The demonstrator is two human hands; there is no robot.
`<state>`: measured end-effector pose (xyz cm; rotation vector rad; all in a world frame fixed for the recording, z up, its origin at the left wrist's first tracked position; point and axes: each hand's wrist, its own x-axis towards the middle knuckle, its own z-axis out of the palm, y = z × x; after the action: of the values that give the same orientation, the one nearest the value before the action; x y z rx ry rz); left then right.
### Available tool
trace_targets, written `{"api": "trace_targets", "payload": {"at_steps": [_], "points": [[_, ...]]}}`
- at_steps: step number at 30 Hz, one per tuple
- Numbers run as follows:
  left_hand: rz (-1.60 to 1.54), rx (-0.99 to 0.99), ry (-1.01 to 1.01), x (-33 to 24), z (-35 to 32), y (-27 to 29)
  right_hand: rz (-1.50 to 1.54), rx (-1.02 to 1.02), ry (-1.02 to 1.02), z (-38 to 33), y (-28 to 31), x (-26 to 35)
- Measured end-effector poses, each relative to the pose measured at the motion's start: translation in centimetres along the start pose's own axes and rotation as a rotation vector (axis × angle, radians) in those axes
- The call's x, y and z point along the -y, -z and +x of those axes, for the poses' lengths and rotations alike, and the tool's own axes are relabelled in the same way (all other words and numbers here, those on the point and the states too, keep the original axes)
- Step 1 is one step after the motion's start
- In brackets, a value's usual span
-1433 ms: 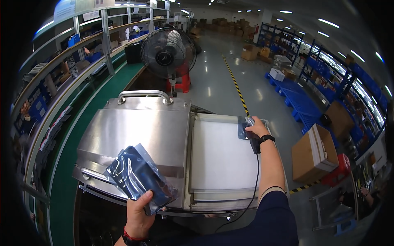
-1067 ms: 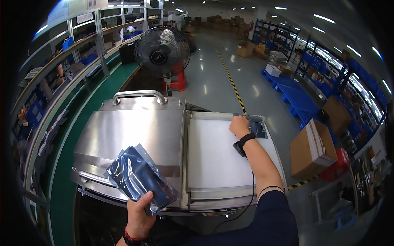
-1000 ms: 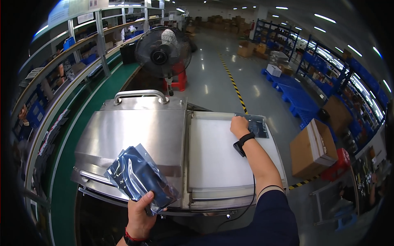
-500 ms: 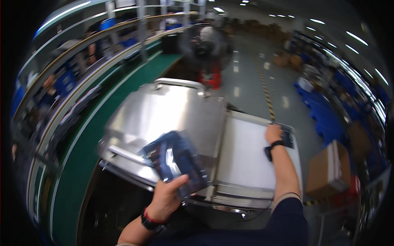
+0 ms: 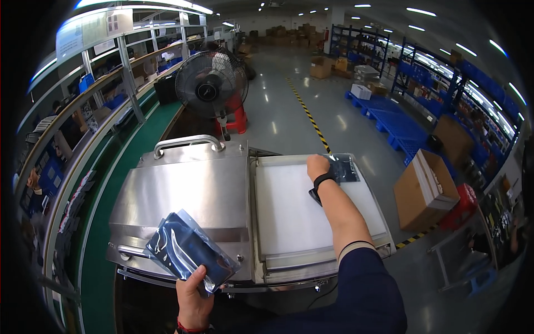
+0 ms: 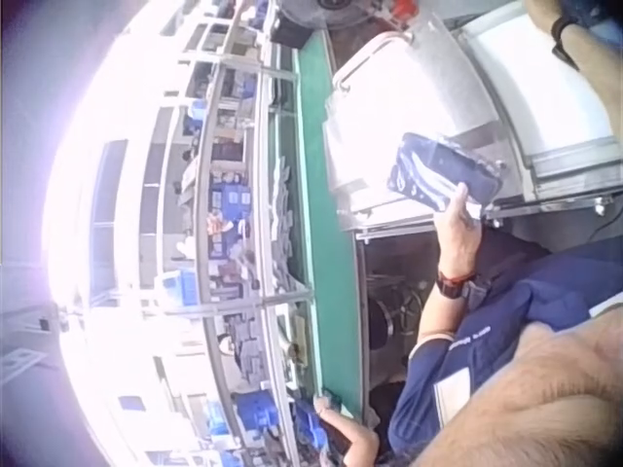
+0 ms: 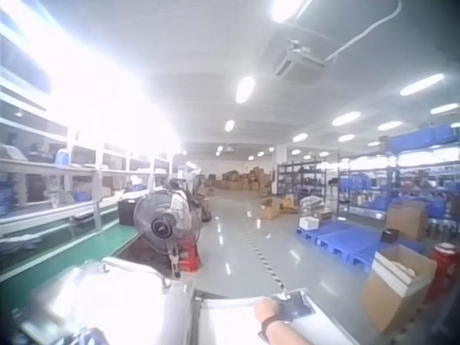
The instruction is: The recorder is placing small items into static shielding bags and then using a vacuum sealing machine to seal the bags.
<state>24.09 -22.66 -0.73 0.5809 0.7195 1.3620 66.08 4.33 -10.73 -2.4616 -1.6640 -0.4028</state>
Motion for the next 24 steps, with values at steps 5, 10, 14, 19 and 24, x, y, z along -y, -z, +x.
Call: {"api": "trace_targets", "payload": {"at_steps": [5, 10, 14, 19, 24], "points": [[0.026, -0.031, -0.015, -0.6, -0.2, 0.2, 0.230, -0.042, -0.150, -1.2, 7.3, -3.4], [0.009, 0.002, 0.032, -0.2, 0.3, -0.3, 0.216, -0.143, -0.102, -1.7, 8.7, -7.1], [0.008, 0.038, 0.045, -0.1, 0.4, -0.5, 0.165, -0.116, -0.073, -1.9, 9.3, -7.9], [0.016, 0.015, 0.033, -0.3, 0.2, -0.5, 0.045, -0.253, -0.048, -1.6, 7.8, -8.2], [0.024, 0.019, 0.034, -0.2, 0.2, -0.4, -0.105, -0.127, 0.221, -2.0, 2.3, -3.4]]}}
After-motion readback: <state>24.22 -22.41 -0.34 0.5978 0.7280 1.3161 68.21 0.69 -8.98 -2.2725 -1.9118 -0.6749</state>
